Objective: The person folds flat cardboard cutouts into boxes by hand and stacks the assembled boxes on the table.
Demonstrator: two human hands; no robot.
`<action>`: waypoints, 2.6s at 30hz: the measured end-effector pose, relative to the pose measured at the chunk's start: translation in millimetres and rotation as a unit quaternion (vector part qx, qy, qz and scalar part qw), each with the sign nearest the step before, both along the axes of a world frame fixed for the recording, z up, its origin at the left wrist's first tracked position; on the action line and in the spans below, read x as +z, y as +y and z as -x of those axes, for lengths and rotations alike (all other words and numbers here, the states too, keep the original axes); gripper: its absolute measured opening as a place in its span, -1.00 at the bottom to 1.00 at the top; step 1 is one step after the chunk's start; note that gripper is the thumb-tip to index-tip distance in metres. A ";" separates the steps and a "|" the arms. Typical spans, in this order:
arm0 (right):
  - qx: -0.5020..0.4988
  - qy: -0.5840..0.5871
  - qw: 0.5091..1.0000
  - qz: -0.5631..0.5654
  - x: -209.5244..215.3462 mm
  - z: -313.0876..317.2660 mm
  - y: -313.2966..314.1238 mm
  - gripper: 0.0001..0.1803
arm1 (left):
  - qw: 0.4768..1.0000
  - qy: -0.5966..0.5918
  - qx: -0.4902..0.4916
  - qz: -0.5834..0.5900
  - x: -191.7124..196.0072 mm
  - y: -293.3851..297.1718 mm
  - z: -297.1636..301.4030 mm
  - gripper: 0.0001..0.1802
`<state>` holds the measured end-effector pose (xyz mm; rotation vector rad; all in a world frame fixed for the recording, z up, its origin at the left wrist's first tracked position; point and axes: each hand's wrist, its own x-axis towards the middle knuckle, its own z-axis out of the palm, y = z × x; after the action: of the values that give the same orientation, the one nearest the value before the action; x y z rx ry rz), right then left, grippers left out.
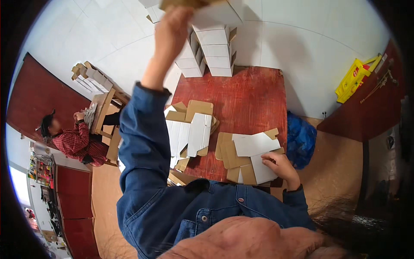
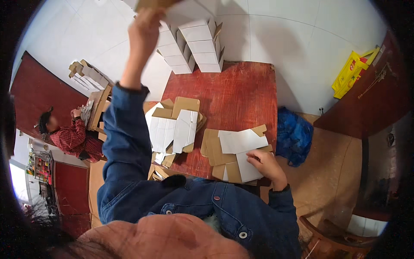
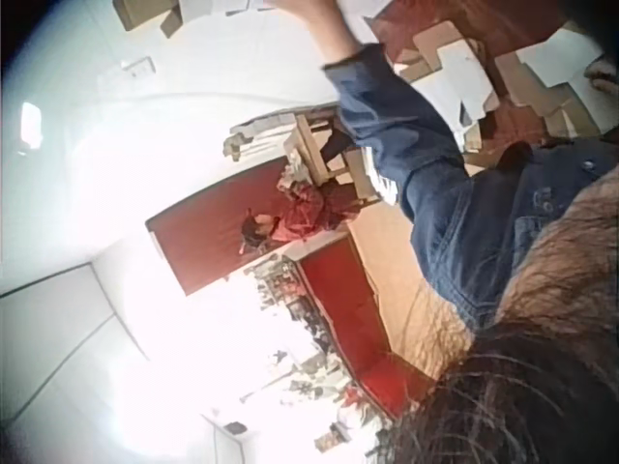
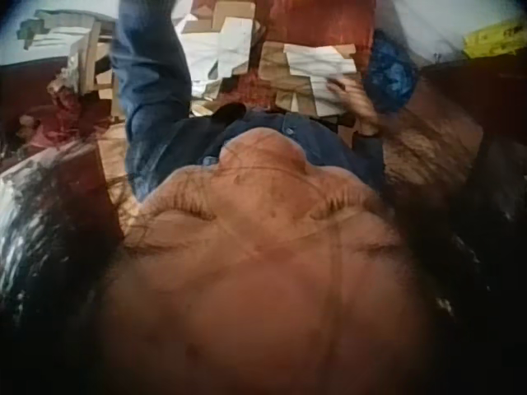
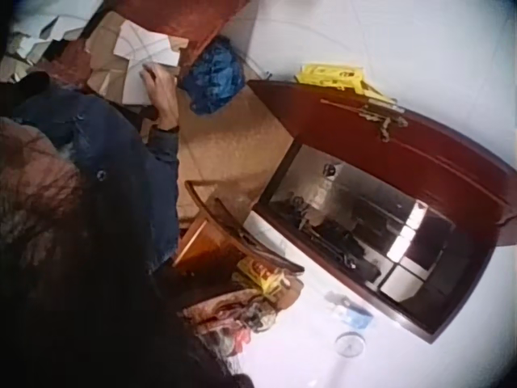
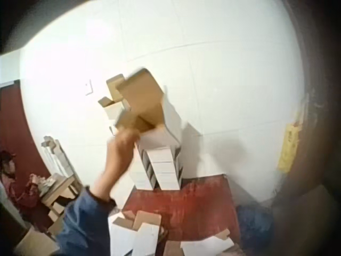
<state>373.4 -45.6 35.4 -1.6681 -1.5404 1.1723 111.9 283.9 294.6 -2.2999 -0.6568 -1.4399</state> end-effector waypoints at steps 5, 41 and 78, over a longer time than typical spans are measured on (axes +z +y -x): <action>-0.005 0.005 1.000 -0.003 -6.2 -5.6 2.4 -0.71 | 0.993 0.024 0.074 0.088 62.9 98.4 -2.0 -0.91; -0.051 0.015 0.995 -0.084 11.4 -27.5 45.2 -0.76 | 0.993 -0.056 0.054 0.090 -39.3 114.3 7.5 -0.75; -0.269 0.065 0.871 -0.405 199.3 15.9 500.2 -0.63 | 0.938 -0.211 -0.040 0.273 -145.6 158.0 -26.0 -0.58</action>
<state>357.5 454.6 234.7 -1.2541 -1.1178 0.2523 137.9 441.9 149.0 -2.4326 -1.2346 -2.0252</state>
